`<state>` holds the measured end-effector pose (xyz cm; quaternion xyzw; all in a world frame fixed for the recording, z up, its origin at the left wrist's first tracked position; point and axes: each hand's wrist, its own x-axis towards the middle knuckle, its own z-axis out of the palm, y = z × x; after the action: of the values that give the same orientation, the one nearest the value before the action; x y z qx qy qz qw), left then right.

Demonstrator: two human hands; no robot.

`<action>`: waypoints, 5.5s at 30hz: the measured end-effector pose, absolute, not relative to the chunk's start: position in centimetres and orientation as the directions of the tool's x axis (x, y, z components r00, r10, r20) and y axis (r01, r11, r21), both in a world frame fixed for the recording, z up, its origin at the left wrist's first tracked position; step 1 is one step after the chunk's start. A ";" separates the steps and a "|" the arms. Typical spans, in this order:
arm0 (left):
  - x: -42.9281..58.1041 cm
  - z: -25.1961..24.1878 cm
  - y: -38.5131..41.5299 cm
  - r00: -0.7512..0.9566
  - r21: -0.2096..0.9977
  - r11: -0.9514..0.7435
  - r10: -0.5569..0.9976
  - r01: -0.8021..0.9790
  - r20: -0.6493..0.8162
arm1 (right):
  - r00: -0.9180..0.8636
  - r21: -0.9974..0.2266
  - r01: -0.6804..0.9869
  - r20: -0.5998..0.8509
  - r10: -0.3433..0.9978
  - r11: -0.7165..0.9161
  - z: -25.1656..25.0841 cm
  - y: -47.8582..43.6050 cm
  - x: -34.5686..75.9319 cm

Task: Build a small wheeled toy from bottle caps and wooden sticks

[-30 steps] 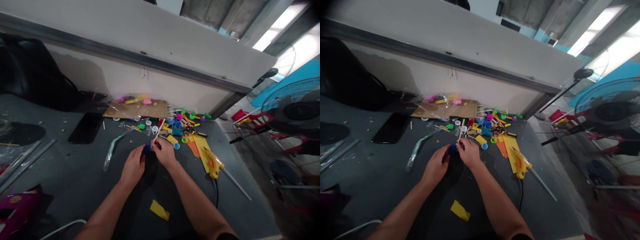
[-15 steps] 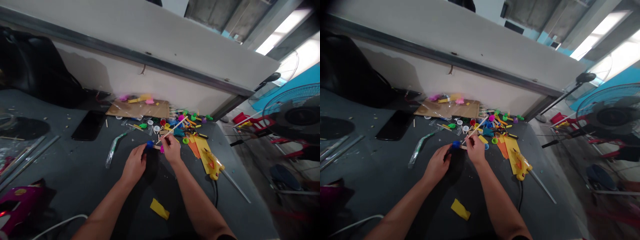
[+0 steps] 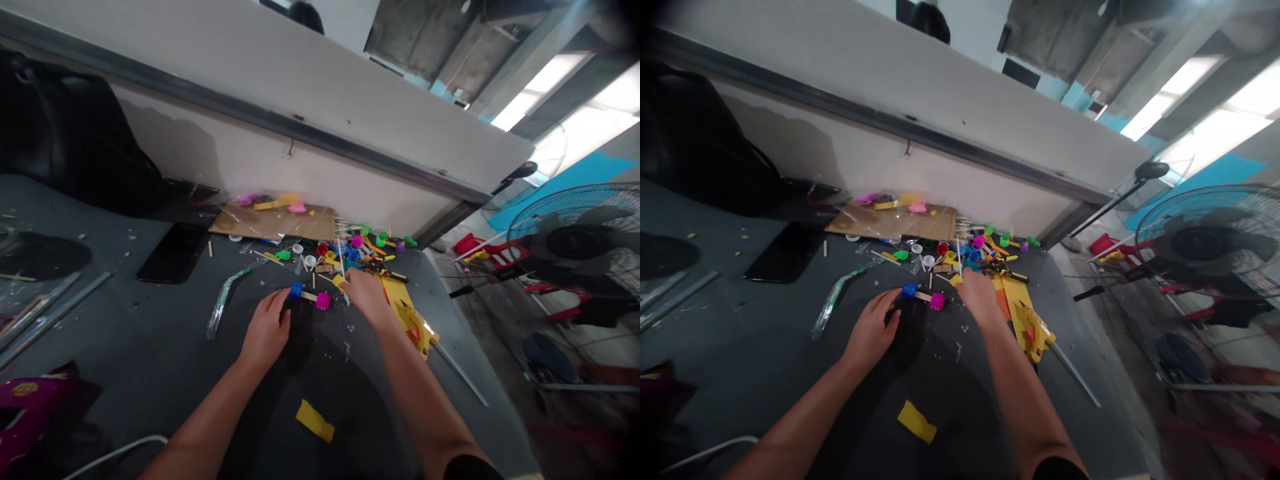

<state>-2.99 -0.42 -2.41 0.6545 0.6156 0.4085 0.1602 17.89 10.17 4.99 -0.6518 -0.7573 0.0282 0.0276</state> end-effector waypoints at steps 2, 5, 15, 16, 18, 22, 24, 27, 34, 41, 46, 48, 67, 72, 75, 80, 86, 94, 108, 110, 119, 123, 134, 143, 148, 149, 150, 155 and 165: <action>-3.0 -2.5 -0.3 -0.093 0.715 -0.181 0.941 0.675 0.325 | -0.189 -0.045 0.981 0.046 0.981 0.191 5.0 10.7 16.5; -3.1 -2.7 -0.3 -0.101 0.719 -0.166 0.944 0.675 0.313 | -0.269 -0.081 0.961 -0.033 0.963 0.265 4.2 11.7 13.6; -3.0 -2.7 -0.3 -0.089 0.690 -0.200 0.929 0.695 0.359 | -0.291 -0.227 0.938 -0.109 0.951 0.261 2.8 14.0 12.0; -3.0 -2.6 -0.4 -0.075 0.685 -0.208 0.930 0.698 0.359 | -0.289 -0.261 0.931 -0.091 0.953 0.257 2.9 13.6 12.3; -2.9 -2.5 -0.4 -0.040 0.670 -0.225 0.934 0.707 0.356 | -0.287 -0.412 0.874 -0.008 0.958 0.259 2.7 12.5 12.9; -2.8 -2.2 -0.5 0.024 0.637 -0.255 0.937 0.727 0.348 | -0.325 -0.780 0.529 0.178 0.929 0.335 1.3 10.2 13.2; -2.8 -2.2 -0.5 0.038 0.623 -0.263 0.936 0.737 0.350 | -0.361 -0.811 0.468 0.187 0.913 0.352 0.7 9.4 13.1; -2.9 -2.1 -0.4 0.048 0.615 -0.271 0.934 0.741 0.353 | -0.378 -0.771 0.528 0.163 0.911 0.357 0.2 9.0 13.0; -2.9 -2.2 -0.4 0.052 0.622 -0.261 0.941 0.738 0.334 | -0.375 -0.682 0.611 0.198 0.906 0.402 0.7 8.5 12.8; -2.8 -2.4 -0.4 0.041 0.633 -0.263 0.938 0.728 0.343 | -0.377 -0.643 0.639 0.216 0.901 0.421 1.3 8.2 12.4; -2.9 -2.5 -0.4 0.046 0.631 -0.273 0.935 0.726 0.352 | -0.373 -0.633 0.648 0.221 0.901 0.424 1.4 8.1 12.2; -2.9 -2.5 -0.4 0.049 0.625 -0.274 0.935 0.731 0.352 | -0.371 -0.634 0.648 0.221 0.902 0.421 1.5 8.0 12.2; -2.8 -2.4 -0.5 0.043 0.626 -0.269 0.935 0.732 0.352 | -0.271 -0.698 0.622 0.234 0.934 0.355 1.0 7.5 11.9; -2.8 -2.3 -0.4 0.047 0.625 -0.263 0.939 0.735 0.339 | -0.304 -0.729 0.583 0.213 0.929 0.358 0.7 7.8 12.7; -2.8 -2.1 -0.4 0.042 0.624 -0.256 0.941 0.739 0.337 | -0.252 -0.785 0.534 0.206 0.946 0.313 0.8 8.3 13.4; -2.8 -2.1 -0.5 0.021 0.632 -0.234 0.945 0.739 0.326 | -0.151 -0.850 0.439 0.251 0.956 0.293 1.6 9.0 14.4; -2.8 -2.1 -0.4 0.017 0.633 -0.235 0.943 0.738 0.332 | -0.184 -0.816 0.484 0.258 0.949 0.316 1.3 8.7 14.3; -2.8 -2.1 -0.5 0.028 0.634 -0.247 0.942 0.733 0.335 | -0.311 -0.672 0.625 0.255 0.916 0.399 1.1 8.0 13.1; -2.8 -2.1 -0.4 0.036 0.642 -0.257 0.941 0.723 0.335 | -0.359 -0.592 0.675 0.258 0.897 0.440 1.2 7.8 12.6; -2.8 -2.1 -0.4 0.038 0.643 -0.256 0.942 0.722 0.332 | -0.343 -0.616 0.668 0.244 0.907 0.418 1.2 7.8 12.6; -2.8 -2.2 -0.5 0.026 0.637 -0.245 0.943 0.731 0.333 | -0.157 -0.868 0.446 0.163 0.974 0.218 1.4 9.0 14.8; -2.7 -2.1 -0.5 0.019 0.637 -0.240 0.943 0.733 0.333 | -0.246 -0.806 0.552 0.087 0.965 0.214 1.5 9.4 16.0; -2.7 -2.2 -0.4 0.026 0.625 -0.253 0.937 0.738 0.349 | -0.331 -0.481 0.832 -0.030 0.943 0.277 2.6 10.5 14.5; -2.8 -2.3 -0.5 0.031 0.638 -0.260 0.937 0.724 0.348 | -0.441 -0.493 0.832 -0.307 0.843 0.256 2.4 11.9 14.1; -2.7 -2.3 -0.5 0.032 0.629 -0.262 0.935 0.731 0.353 | -0.462 -0.501 0.832 -0.386 0.798 0.239 3.2 12.9 13.9; -2.7 -2.3 -0.5 0.031 0.630 -0.260 0.936 0.732 0.351 | -0.461 -0.499 0.834 -0.396 0.794 0.235 3.3 13.1 13.8; -2.7 -2.2 -0.5 0.032 0.630 -0.259 0.937 0.732 0.348 | -0.460 -0.497 0.836 -0.402 0.791 0.234 3.3 13.3 13.7; -2.7 -2.2 -0.5 0.033 0.624 -0.254 0.939 0.739 0.343 | -0.455 -0.475 0.846 -0.411 0.790 0.240 3.3 13.4 13.4; -2.7 -2.4 -0.4 0.037 0.611 -0.262 0.934 0.747 0.355 | -0.479 -0.387 0.862 -0.403 0.780 0.329 4.4 13.3 13.3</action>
<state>-2.69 -0.39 -2.42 0.7082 0.5934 0.3596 0.1304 13.26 13.32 4.39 -0.5054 -0.8119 0.2830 -0.0721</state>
